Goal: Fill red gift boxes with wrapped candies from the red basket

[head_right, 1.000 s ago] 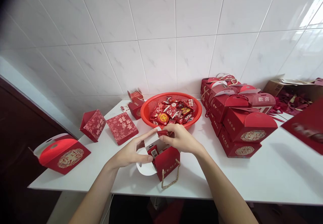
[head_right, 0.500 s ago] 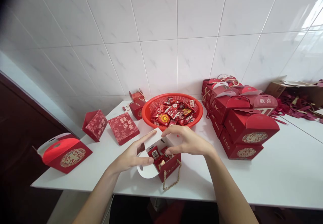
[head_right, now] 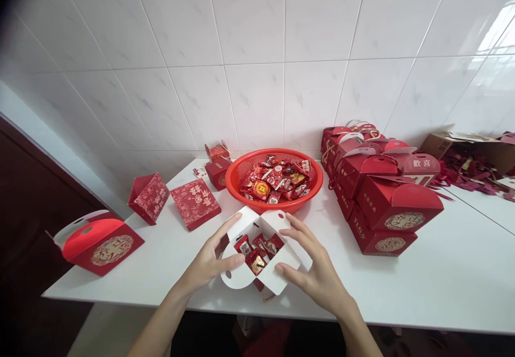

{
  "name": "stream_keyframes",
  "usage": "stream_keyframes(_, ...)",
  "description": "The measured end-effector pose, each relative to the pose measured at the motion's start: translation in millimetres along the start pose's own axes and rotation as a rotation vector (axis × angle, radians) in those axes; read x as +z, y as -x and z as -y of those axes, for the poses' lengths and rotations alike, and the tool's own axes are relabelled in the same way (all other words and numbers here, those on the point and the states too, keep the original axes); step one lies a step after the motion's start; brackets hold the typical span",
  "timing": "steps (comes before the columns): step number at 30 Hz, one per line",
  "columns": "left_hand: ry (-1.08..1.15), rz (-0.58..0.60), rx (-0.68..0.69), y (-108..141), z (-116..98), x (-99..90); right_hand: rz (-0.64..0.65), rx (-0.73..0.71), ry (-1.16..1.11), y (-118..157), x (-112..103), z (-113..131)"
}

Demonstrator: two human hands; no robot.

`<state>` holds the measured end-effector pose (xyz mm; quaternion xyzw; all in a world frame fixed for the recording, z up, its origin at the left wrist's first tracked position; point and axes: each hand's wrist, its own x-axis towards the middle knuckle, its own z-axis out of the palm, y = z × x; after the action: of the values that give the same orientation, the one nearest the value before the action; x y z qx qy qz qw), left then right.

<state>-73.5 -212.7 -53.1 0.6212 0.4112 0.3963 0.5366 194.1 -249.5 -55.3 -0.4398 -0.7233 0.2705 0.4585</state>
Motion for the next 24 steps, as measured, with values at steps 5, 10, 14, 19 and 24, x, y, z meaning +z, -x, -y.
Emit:
stream_keyframes(5, 0.028, -0.099, 0.081, 7.2, 11.1, 7.9, -0.06, -0.066, -0.138, 11.0, 14.0, -8.1)
stream_keyframes(10, -0.021, -0.109, 0.154, 15.0, 8.8, 13.5, -0.208, -0.016, -0.3, 11.0, 28.5, -5.8)
stream_keyframes(14, -0.153, -0.011, 0.247, 19.8, 5.7, 17.4, -0.383, 0.097, -0.336, 9.8, 44.9, 0.8)
stream_keyframes(19, -0.166, 0.13, 0.325, 21.5, 9.9, 12.7, -0.429, 0.1, -0.267, 8.2, 53.7, 0.9)
stream_keyframes(24, -0.086, 0.198, 0.39, 19.2, 12.3, 8.7, -0.423, 0.011, -0.142, 8.1, 52.7, -3.9)
